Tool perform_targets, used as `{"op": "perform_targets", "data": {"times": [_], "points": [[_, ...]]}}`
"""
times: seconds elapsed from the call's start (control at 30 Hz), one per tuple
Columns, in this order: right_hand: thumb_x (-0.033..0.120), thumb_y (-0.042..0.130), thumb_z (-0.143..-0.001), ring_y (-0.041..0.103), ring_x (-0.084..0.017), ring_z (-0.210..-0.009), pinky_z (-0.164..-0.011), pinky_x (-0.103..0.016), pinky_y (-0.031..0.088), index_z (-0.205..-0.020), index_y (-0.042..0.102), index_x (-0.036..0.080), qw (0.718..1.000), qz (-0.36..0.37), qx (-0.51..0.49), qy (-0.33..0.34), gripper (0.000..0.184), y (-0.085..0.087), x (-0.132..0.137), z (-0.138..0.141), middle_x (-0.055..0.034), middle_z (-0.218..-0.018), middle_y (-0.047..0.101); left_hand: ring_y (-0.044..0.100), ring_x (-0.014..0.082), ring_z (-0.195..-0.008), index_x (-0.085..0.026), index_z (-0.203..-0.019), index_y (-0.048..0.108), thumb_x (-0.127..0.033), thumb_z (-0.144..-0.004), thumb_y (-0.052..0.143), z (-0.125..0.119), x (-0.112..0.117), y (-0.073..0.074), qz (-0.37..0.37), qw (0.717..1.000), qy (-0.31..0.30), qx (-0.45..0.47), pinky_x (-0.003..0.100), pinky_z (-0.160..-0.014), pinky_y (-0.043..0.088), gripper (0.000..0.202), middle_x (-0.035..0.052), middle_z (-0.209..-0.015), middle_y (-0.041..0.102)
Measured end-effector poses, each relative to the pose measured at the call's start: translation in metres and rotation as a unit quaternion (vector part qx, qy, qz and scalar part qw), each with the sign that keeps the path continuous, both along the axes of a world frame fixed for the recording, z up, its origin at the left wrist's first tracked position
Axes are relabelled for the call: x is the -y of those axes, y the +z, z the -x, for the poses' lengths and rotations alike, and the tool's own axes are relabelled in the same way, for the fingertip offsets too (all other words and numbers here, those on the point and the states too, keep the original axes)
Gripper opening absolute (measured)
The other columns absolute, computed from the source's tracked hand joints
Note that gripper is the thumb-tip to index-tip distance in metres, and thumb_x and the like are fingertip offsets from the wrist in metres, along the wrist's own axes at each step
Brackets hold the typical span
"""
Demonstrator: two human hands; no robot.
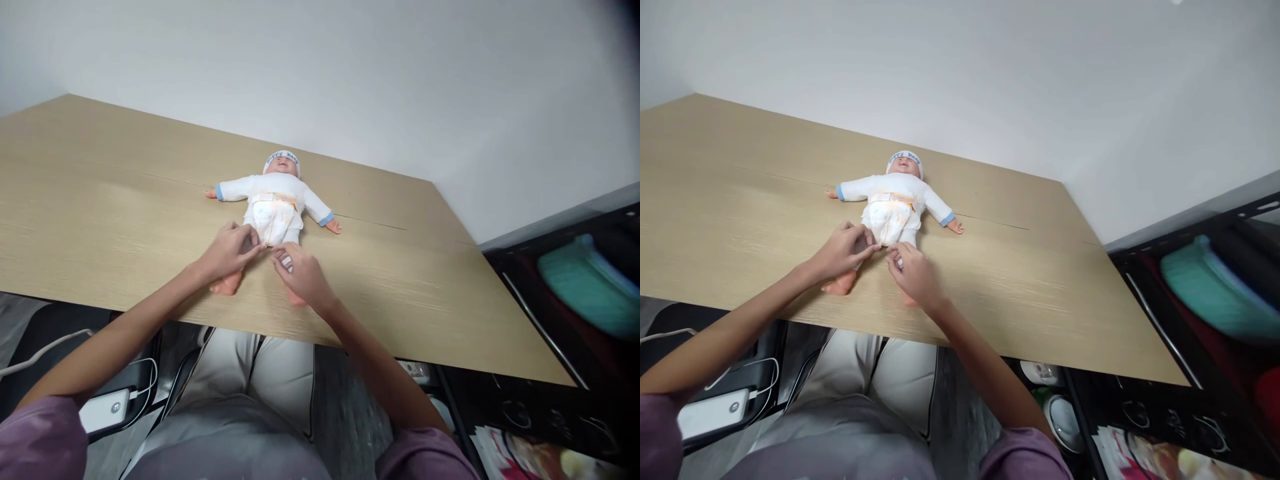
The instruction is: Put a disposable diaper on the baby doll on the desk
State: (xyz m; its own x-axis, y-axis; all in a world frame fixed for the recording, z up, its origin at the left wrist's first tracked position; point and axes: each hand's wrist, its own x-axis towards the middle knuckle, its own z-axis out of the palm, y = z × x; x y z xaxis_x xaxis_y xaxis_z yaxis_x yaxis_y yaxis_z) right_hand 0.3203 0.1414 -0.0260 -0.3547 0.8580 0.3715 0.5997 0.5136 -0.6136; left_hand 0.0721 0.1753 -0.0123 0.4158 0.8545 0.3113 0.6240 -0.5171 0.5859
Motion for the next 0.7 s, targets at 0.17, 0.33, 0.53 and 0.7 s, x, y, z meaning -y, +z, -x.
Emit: {"op": "perform_targets", "data": {"times": [0.17,0.33,0.53,0.7], "points": [[0.034,0.074,-0.109,0.076,-0.027,-0.081,-0.077,-0.038,0.056,-0.116,0.073,0.023,0.993,0.002,0.059,-0.106,0.014,-0.003,-0.023,0.003,-0.0044,-0.087,0.079,0.061,0.0280,-0.087,-0.027,-0.092,0.055,-0.066,-0.097,0.075,0.000,-0.022,-0.005,0.014,0.999,0.036,0.018,0.042,-0.084,0.045,0.045,0.0063,-0.091,0.073],[0.039,0.067,-0.114,0.074,-0.026,-0.087,-0.073,-0.034,0.049,-0.106,0.076,0.023,0.984,-0.034,0.111,-0.138,0.020,-0.005,-0.018,0.018,-0.0079,-0.103,0.079,0.055,0.0212,-0.072,-0.025,-0.079,0.051,-0.067,-0.098,0.073,-0.001,-0.036,-0.008,0.032,0.999,0.011,0.004,0.036,-0.077,0.039,0.052,-0.0002,-0.073,0.061],[0.034,0.061,-0.116,0.074,-0.030,-0.111,-0.086,-0.037,0.055,-0.118,0.078,0.023,0.986,-0.064,0.086,-0.127,0.020,-0.008,-0.010,0.018,-0.0129,-0.132,0.075,0.069,0.0278,-0.104,-0.022,-0.090,0.065,-0.058,-0.108,0.065,0.002,-0.028,-0.009,-0.019,1.000,0.001,-0.016,0.044,-0.104,0.040,0.040,0.0059,-0.102,0.078],[0.034,0.064,-0.114,0.072,-0.032,-0.120,-0.101,-0.042,0.057,-0.122,0.074,0.022,0.991,-0.068,0.052,-0.104,0.018,-0.008,-0.009,0.018,-0.0141,-0.136,0.077,0.066,0.0319,-0.128,-0.021,-0.104,0.070,-0.052,-0.108,0.065,0.003,-0.024,-0.008,-0.025,0.999,-0.017,0.026,0.046,-0.111,0.042,0.032,0.0137,-0.140,0.073]]}}
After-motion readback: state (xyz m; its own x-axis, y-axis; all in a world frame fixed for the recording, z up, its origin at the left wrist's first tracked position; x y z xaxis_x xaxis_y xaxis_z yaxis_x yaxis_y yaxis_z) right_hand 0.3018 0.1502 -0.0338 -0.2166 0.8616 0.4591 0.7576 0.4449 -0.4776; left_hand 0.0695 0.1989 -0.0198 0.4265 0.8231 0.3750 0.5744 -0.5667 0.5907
